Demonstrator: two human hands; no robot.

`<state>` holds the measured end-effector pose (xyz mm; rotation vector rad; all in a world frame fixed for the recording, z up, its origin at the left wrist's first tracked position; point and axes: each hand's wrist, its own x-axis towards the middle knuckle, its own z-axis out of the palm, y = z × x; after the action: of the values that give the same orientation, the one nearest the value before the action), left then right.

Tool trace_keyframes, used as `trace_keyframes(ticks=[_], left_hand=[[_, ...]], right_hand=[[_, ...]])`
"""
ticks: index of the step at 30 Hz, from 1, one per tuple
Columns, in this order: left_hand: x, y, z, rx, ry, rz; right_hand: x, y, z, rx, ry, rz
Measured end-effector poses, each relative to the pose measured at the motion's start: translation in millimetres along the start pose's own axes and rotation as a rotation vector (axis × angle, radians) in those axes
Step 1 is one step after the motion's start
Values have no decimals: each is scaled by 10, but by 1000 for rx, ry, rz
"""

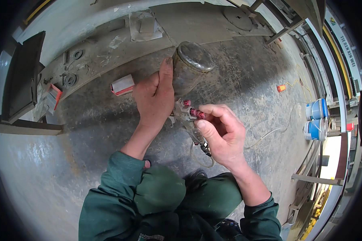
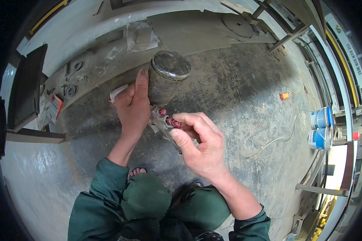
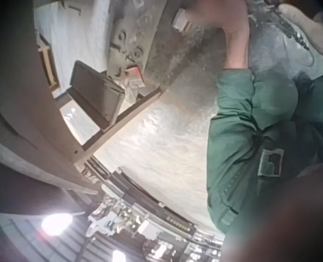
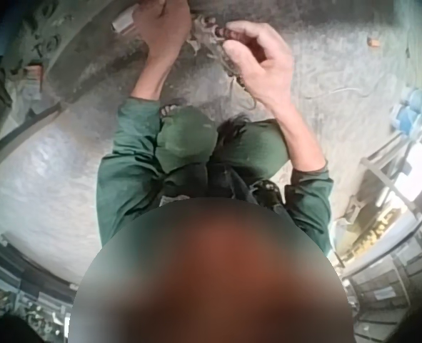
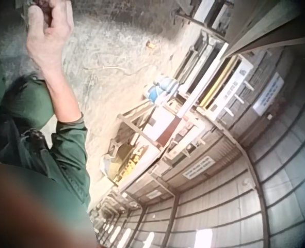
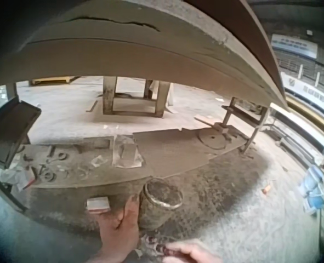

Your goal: Applying a spray coating to a large wooden panel using an industrial spray gun.

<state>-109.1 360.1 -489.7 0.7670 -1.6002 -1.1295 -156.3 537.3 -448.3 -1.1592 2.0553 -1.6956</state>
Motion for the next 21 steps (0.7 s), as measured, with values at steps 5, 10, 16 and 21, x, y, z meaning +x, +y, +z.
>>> trace_keyframes(ticks=[5,10,16,21], left_hand=[[-11,33,5,-22,-12,23],[-9,-2,17,-13,-12,2],[-2,-7,-4,-26,13,21],[6,-45,-13,-54,22,23]], right_hand=[[51,41,-55,-251,-5,-221],[74,158,-12,-255,23,-327],[103,209,19,-275,-4,-401],[174,274,19,-270,-27,-455]])
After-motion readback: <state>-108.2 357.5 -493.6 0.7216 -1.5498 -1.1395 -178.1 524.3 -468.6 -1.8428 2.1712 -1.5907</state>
